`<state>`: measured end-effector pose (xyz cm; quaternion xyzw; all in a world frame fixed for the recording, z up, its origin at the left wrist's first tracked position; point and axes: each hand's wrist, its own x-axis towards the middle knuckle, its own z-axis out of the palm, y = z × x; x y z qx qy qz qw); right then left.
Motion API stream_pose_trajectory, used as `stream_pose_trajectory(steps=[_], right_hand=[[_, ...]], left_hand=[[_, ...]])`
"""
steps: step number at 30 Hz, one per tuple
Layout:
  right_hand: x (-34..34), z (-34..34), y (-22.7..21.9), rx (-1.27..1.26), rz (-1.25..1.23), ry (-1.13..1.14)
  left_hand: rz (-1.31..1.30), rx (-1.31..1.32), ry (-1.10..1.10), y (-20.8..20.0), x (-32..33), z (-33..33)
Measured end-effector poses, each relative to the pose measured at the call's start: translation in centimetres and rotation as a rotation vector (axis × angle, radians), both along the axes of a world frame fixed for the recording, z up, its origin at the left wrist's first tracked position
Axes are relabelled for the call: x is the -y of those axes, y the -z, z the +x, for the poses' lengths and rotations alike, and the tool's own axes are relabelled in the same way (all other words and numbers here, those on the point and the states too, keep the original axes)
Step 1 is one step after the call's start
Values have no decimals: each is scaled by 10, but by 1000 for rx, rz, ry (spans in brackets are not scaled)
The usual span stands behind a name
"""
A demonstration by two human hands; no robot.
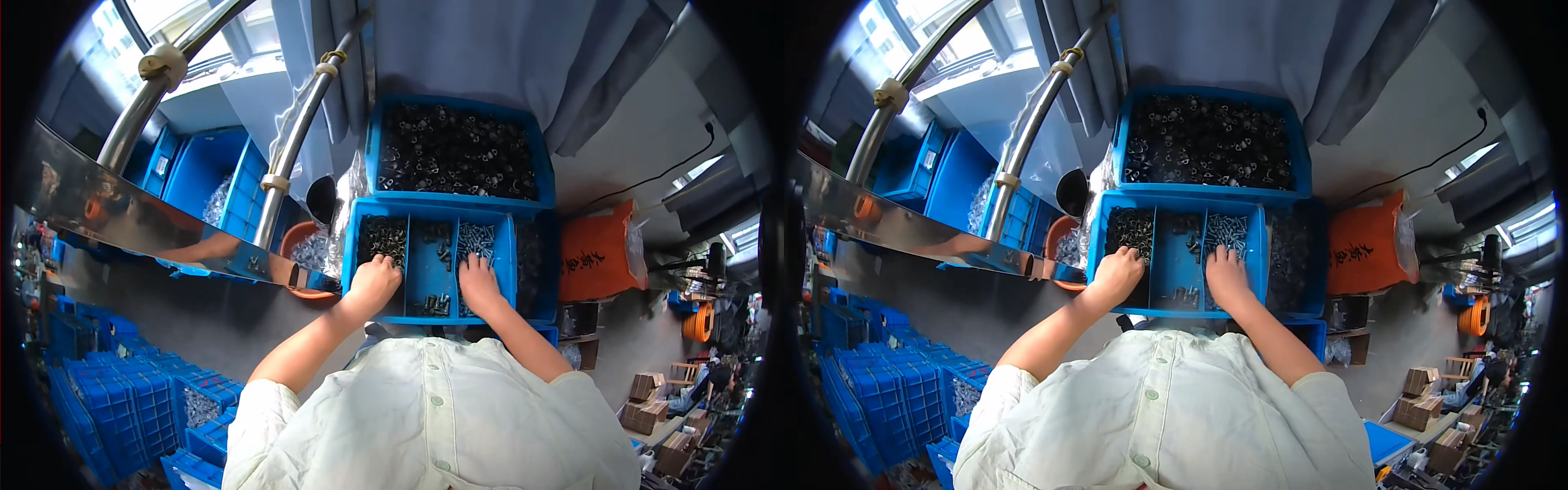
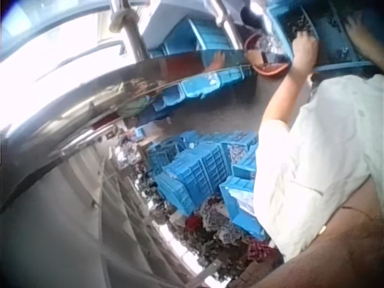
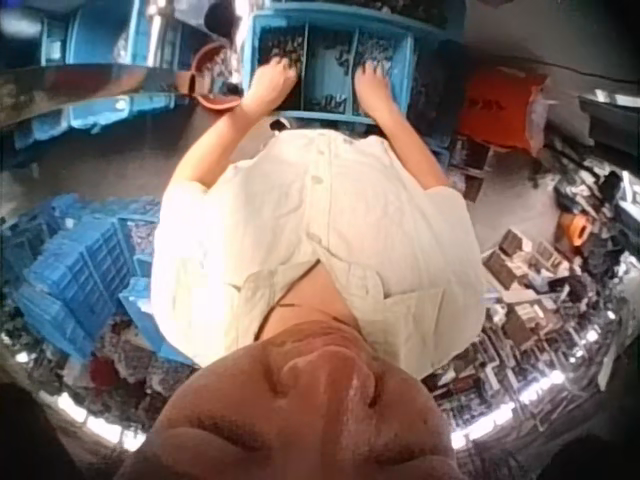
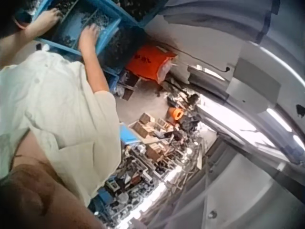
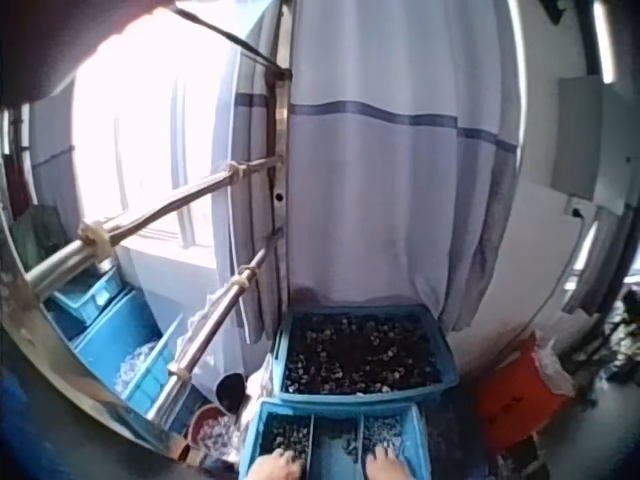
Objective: The person picks screws, metal clips, and brackets from plastic bins and fits them together by hand to assemble hardware components, placing the assembled pieces into a bin compartment.
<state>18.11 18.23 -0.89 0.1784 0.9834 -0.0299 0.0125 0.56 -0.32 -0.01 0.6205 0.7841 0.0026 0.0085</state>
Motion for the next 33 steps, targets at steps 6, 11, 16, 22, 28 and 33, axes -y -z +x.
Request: stream_pose_trajectory(steps=[6, 11, 16, 22, 28, 33], right_hand=[[-37, -1, -9, 42, -393, 6], [-29, -1, -40, -212, -960, 224], [-31, 10, -56, -490, -1791, 610], [-36, 9, -53, -392, -1516, 544], [-31, 7, -11, -196, -531, 142], [-25, -6, -4, 144, -171, 1]], left_hand=[[-155, 373, -159, -20, -1, -14], [131, 614, -213, -29, 4, -15], [584, 1663, -472, -24, 6, -9], [465, 1412, -448, -31, -20, -16], [422, 204, -134, -30, -67, 3], [167, -172, 13, 0, -107, 4]])
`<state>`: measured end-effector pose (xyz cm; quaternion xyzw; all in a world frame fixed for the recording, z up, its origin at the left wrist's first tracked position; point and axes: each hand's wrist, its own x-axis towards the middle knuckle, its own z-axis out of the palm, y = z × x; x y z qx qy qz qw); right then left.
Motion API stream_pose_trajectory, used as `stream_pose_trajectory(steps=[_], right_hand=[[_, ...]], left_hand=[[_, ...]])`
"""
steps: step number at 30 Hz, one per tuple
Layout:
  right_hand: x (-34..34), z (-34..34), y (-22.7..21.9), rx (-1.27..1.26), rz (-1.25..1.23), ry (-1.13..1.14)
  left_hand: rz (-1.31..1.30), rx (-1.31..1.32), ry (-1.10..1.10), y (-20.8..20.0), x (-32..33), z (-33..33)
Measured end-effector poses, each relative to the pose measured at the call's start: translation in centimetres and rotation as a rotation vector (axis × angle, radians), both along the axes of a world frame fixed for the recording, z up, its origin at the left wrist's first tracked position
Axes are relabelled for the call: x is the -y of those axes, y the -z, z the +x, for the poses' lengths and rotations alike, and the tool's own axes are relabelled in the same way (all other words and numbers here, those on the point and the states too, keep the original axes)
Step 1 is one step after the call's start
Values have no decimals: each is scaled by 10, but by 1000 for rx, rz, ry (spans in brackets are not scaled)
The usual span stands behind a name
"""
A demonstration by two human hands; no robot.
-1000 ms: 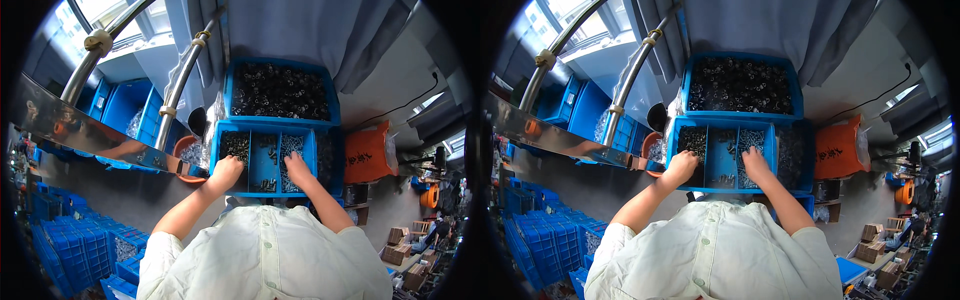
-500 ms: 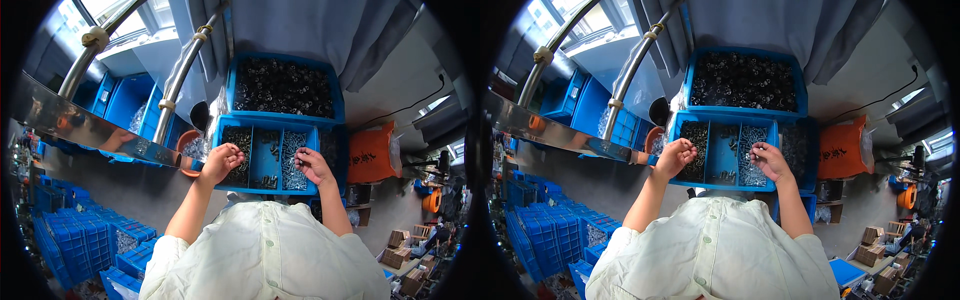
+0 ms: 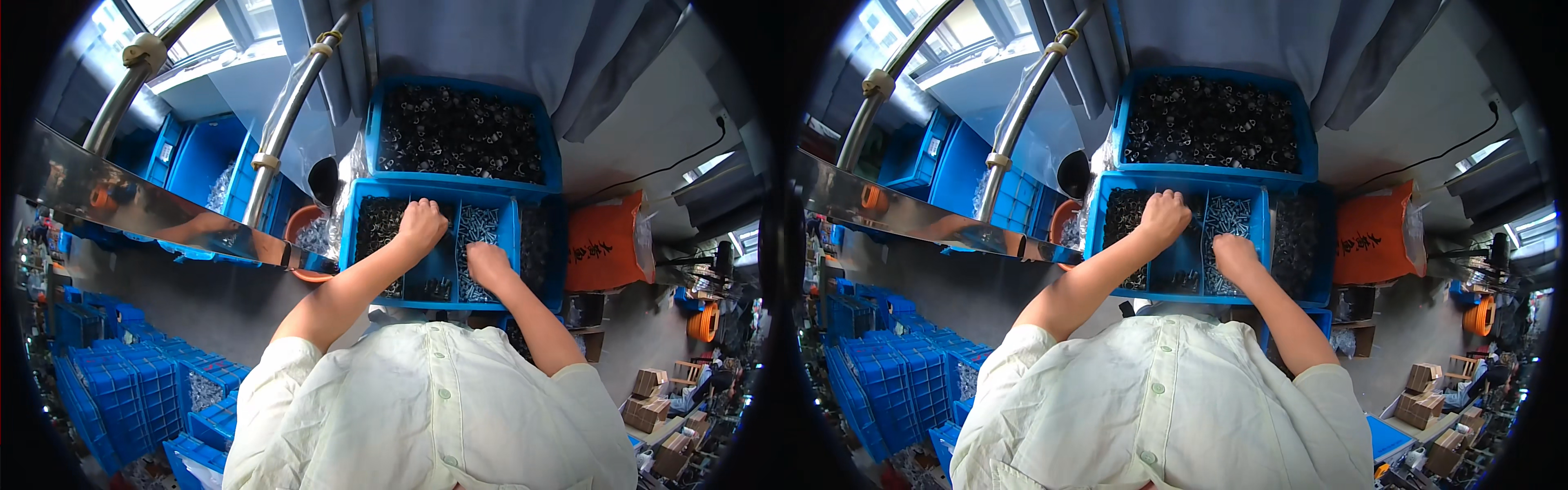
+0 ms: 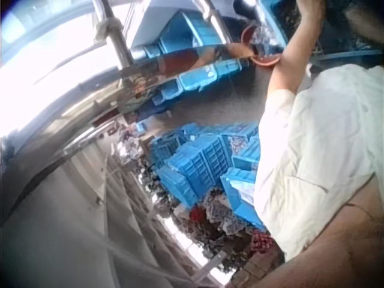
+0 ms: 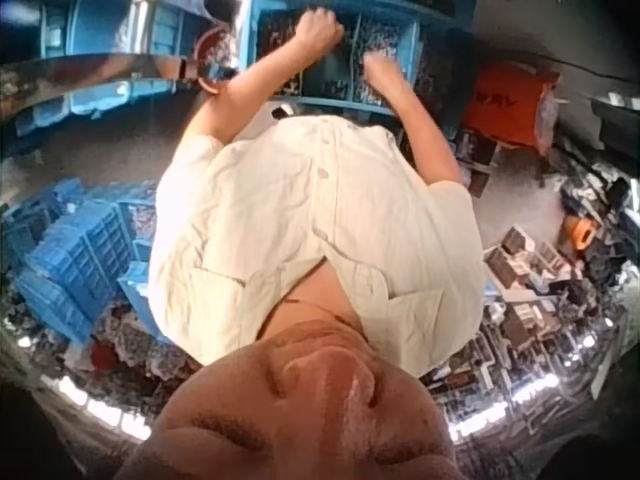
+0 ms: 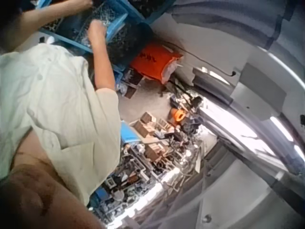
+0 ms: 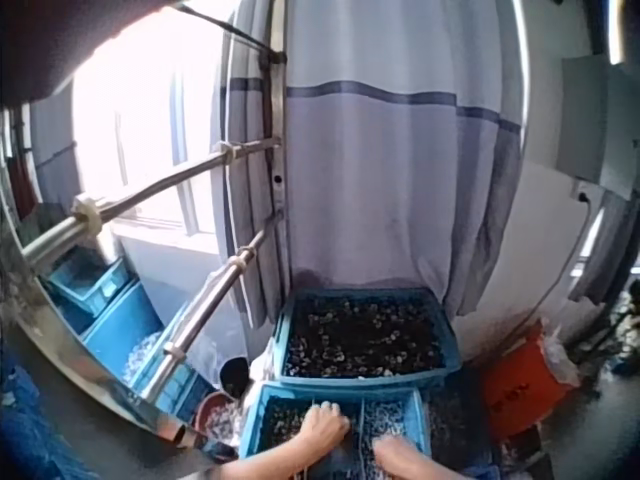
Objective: The person picks screws, metal clips, and brackets from plastic bins and fits them together by hand to assemble hardware components, placing the assembled pieces into a bin compartment.
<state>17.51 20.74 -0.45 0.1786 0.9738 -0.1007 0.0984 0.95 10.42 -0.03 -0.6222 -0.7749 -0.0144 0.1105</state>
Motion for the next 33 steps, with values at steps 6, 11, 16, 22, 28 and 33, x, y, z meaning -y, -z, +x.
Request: stream_pose_trajectory(steps=[6, 11, 16, 22, 28, 33], right_hand=[[-6, 2, -43, -95, -316, 124], [-15, 6, -36, -154, -1290, 385], [-1, 10, -41, -437, -2240, 386], [33, -11, -41, -577, -2193, 778], [52, -15, -23, -622, -2335, 989], [41, -6, 0, -660, -2361, 903]], left_hand=[[-176, 0, 3, 11, -3, -5], [-23, 572, -128, -34, 13, -3], [21, 1219, -98, -86, 42, -11], [93, 809, 290, -115, 44, 6], [75, 641, 431, -75, 33, 34], [214, 1009, 418, -80, 51, 22]])
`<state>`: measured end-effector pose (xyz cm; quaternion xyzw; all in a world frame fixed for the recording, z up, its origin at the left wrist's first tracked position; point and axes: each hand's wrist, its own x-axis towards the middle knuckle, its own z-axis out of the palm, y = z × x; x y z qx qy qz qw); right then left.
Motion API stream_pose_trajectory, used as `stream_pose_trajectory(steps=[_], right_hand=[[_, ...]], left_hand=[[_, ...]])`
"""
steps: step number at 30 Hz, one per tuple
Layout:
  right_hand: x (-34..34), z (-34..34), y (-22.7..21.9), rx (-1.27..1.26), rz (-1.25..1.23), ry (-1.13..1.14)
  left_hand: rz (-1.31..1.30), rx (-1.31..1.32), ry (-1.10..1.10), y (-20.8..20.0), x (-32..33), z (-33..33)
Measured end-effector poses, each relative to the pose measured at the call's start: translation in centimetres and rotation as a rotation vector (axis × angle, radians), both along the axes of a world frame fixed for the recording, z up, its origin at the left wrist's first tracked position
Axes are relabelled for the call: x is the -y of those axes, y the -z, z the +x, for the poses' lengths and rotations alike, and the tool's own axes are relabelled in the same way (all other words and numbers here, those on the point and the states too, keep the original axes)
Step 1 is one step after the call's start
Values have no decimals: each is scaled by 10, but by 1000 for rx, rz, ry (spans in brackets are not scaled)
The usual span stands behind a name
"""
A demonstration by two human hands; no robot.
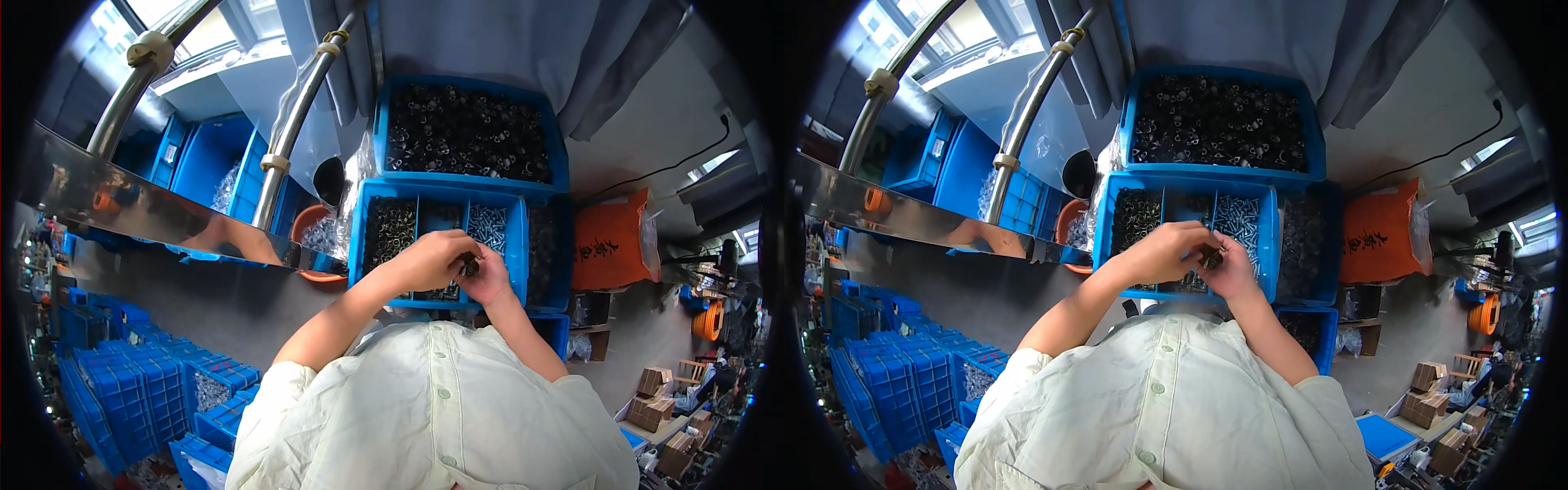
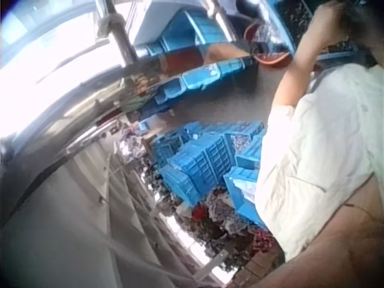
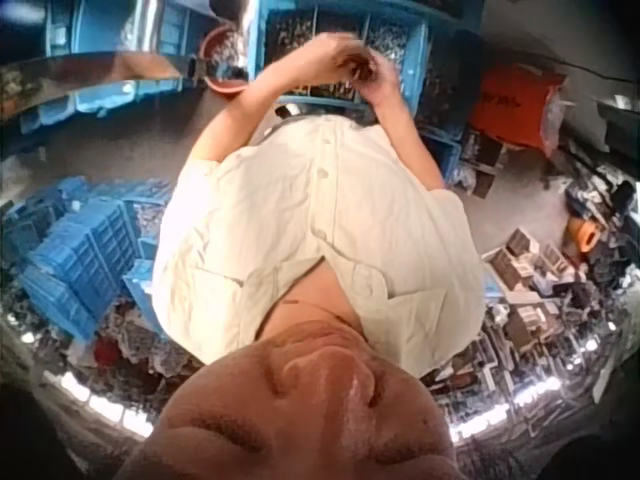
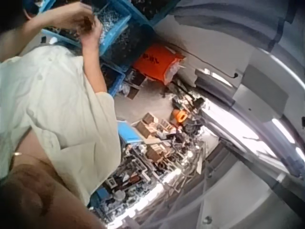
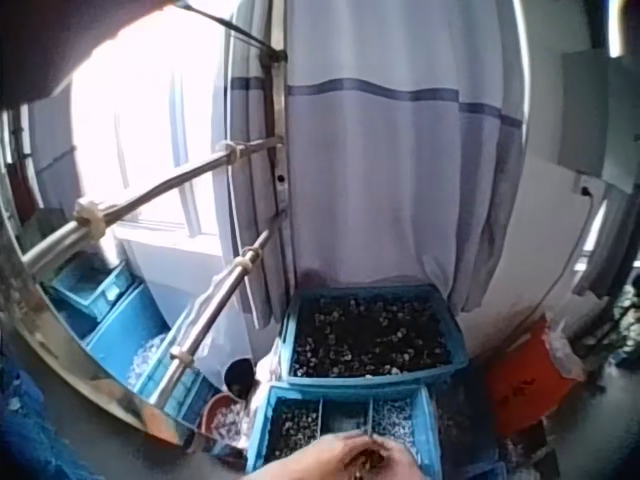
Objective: The person picks screws, metal clips, and brackets from plastic bins and fits them together by hand to assemble hardware components, placing the assembled pieces into a bin compartment.
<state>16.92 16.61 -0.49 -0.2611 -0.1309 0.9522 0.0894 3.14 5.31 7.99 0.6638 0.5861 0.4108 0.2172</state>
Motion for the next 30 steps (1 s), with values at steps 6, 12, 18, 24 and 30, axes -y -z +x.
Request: stream_pose_trajectory(steps=[6, 12, 18, 24, 30], right_hand=[[5, -9, -18, 121, -190, 94], [10, -42, -40, 98, -154, 17], [31, -170, -74, -228, 304, -136], [48, -256, -55, -233, 1220, -143], [28, -204, -63, -166, 1085, 14]], left_hand=[[44, 169, -266, 12, 48, -24], [97, 234, -495, 32, 99, -20], [271, 134, -612, 38, 116, -32], [302, 223, -595, 44, 98, -50], [309, 477, -562, 54, 97, -53]])
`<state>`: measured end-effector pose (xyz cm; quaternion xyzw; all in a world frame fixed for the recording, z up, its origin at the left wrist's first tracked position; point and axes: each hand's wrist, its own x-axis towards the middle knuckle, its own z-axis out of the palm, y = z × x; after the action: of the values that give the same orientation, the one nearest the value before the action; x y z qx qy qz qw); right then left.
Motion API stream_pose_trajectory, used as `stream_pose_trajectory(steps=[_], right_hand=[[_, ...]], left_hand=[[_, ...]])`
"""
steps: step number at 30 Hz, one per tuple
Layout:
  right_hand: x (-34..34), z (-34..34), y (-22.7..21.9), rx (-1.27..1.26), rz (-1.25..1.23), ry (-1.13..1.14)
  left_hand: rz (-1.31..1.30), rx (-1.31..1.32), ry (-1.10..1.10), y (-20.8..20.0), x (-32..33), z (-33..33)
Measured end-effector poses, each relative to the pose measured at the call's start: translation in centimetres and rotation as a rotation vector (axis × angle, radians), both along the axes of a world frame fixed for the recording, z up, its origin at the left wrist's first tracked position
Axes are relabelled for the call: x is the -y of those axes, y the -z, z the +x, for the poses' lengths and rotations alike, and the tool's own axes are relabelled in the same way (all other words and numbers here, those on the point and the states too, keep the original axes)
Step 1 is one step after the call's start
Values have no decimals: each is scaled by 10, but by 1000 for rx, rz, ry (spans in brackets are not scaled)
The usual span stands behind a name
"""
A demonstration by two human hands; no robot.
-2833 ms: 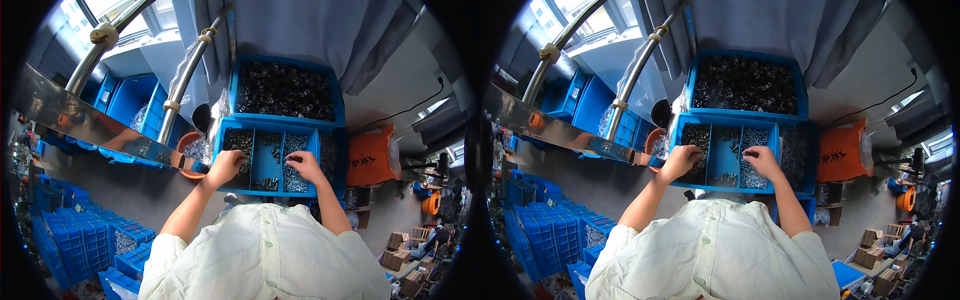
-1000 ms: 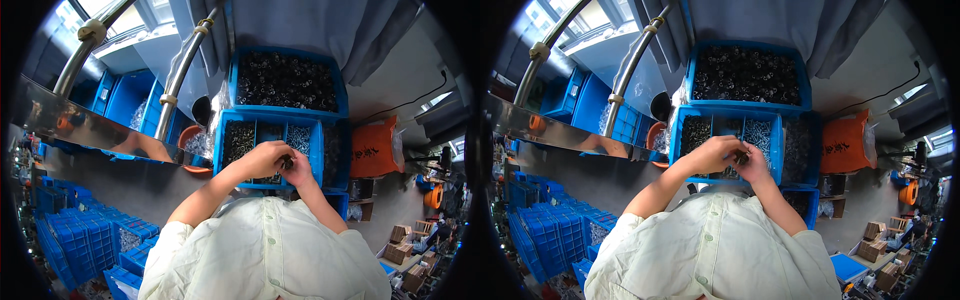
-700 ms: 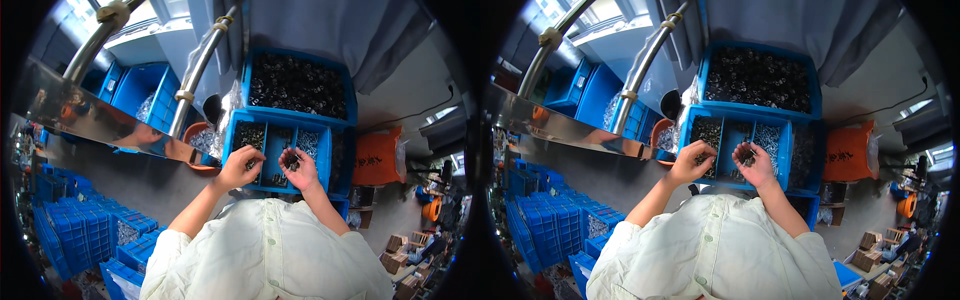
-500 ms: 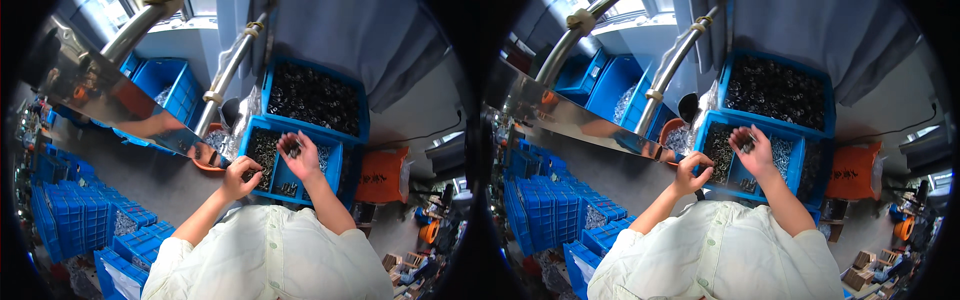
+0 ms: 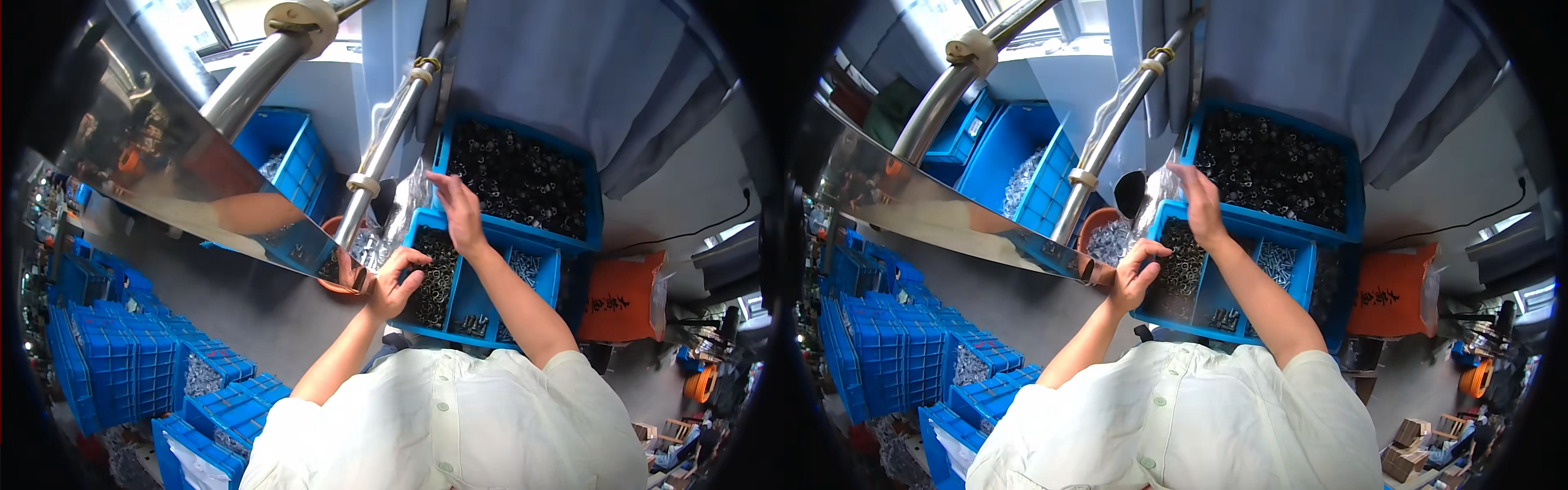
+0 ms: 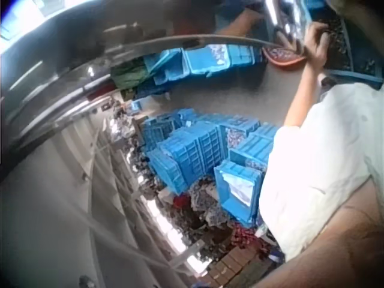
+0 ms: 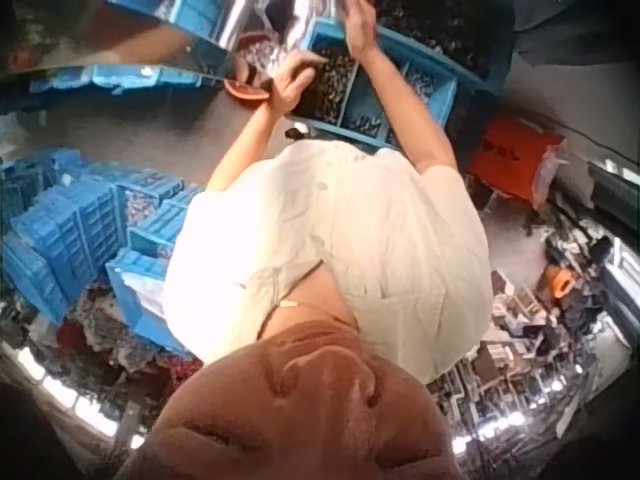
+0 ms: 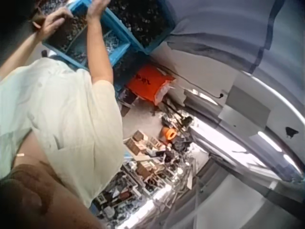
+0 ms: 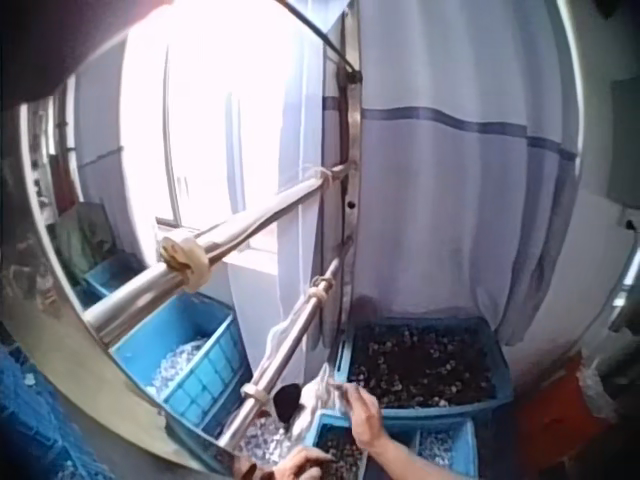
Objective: The person picks screws, metal clips, and brackets from plastic bins and fits them together by hand to assemble hardware components, placing the assembled pieces into a bin compartment.
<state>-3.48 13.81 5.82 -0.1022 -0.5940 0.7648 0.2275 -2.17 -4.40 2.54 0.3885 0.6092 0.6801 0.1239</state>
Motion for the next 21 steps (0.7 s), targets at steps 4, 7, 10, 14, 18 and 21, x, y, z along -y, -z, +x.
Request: stream_pose_trajectory(steps=[4, 7, 10, 14, 18, 21], right_hand=[[-43, 70, 9, 63, 53, 111], [-59, 124, 29, 207, 151, 247], [-72, 179, 54, 485, 676, 358], [-58, 225, 84, 645, 1463, 262], [-44, 219, 63, 860, 1571, -44], [-46, 214, 60, 937, 1447, -189]], left_hand=[[-5, 97, 42, 0, -3, 0], [-76, -356, -18, 7, 13, 5], [-106, -888, -101, 0, 41, 29], [158, -869, -835, -58, 76, 8], [573, -106, -824, -163, 78, -95], [117, -652, -268, -226, 44, -137]])
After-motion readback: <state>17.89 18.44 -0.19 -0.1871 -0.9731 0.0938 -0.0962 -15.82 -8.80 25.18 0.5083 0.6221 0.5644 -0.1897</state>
